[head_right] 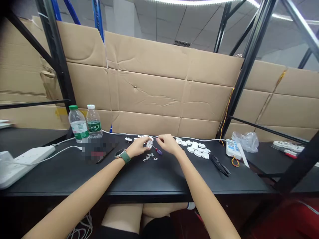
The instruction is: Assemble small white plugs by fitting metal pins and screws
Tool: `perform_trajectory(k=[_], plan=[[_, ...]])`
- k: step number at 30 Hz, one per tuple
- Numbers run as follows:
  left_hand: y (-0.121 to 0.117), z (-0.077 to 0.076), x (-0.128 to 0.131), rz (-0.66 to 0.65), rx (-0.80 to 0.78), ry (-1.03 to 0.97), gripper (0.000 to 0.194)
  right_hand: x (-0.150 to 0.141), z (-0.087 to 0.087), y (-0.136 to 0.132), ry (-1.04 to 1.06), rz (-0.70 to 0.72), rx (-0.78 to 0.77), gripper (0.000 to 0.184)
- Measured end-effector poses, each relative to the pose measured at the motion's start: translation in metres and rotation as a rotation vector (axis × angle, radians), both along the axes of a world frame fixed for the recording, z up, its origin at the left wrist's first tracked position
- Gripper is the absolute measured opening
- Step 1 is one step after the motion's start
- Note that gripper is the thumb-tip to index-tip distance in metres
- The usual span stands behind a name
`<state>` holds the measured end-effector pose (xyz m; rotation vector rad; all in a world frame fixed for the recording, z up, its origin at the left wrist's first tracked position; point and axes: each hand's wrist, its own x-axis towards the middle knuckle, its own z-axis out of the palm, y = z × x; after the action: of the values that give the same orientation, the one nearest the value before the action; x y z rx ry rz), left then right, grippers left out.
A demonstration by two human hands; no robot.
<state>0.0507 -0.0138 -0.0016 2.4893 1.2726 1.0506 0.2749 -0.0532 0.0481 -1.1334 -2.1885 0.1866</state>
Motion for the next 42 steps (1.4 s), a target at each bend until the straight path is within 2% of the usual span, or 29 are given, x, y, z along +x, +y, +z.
perform_trajectory(k=[2, 5, 7, 11, 13, 16, 20, 24, 26, 30, 36, 42], plan=[[0.000, 0.000, 0.000, -0.007, -0.010, 0.035, 0.036, 0.008, -0.024, 0.017, -0.150, -0.144, -0.067, 0.040], [-0.001, 0.000, 0.000, 0.018, -0.011, 0.066, 0.037, 0.010, -0.048, 0.024, -0.293, -0.209, -0.139, 0.035], [-0.002, 0.001, 0.000, 0.044, -0.002, 0.073, 0.039, 0.006, -0.054, 0.022, -0.346, -0.218, -0.119, 0.033], [-0.002, 0.002, -0.002, 0.054, -0.009, 0.073, 0.041, 0.000, -0.057, 0.019, -0.378, -0.252, -0.117, 0.014], [-0.001, 0.001, -0.004, 0.047, 0.000, 0.074, 0.041, 0.000, -0.057, 0.021, -0.291, -0.319, -0.128, 0.012], [0.003, -0.001, -0.005, 0.039, 0.018, 0.089, 0.041, 0.006, -0.057, 0.025, 0.031, -0.361, -0.152, 0.011], [0.008, -0.004, -0.006, 0.010, 0.027, 0.111, 0.043, 0.013, -0.056, 0.030, 0.526, -0.259, -0.156, 0.015], [0.008, -0.005, -0.007, 0.012, 0.011, 0.131, 0.045, 0.014, -0.052, 0.028, 0.821, -0.137, -0.096, 0.023], [0.008, -0.005, -0.007, 0.017, 0.006, 0.136, 0.046, 0.012, -0.051, 0.027, 0.866, -0.078, -0.065, 0.026], [0.007, -0.005, -0.007, 0.016, 0.014, 0.143, 0.045, 0.009, -0.052, 0.025, 0.817, 0.013, -0.042, 0.025], [0.008, -0.004, -0.006, -0.009, 0.023, 0.145, 0.044, 0.009, -0.056, 0.028, 0.752, 0.028, -0.041, 0.022], [0.008, -0.004, -0.007, -0.014, 0.011, 0.137, 0.046, 0.009, -0.055, 0.028, 0.773, 0.024, -0.029, 0.021]])
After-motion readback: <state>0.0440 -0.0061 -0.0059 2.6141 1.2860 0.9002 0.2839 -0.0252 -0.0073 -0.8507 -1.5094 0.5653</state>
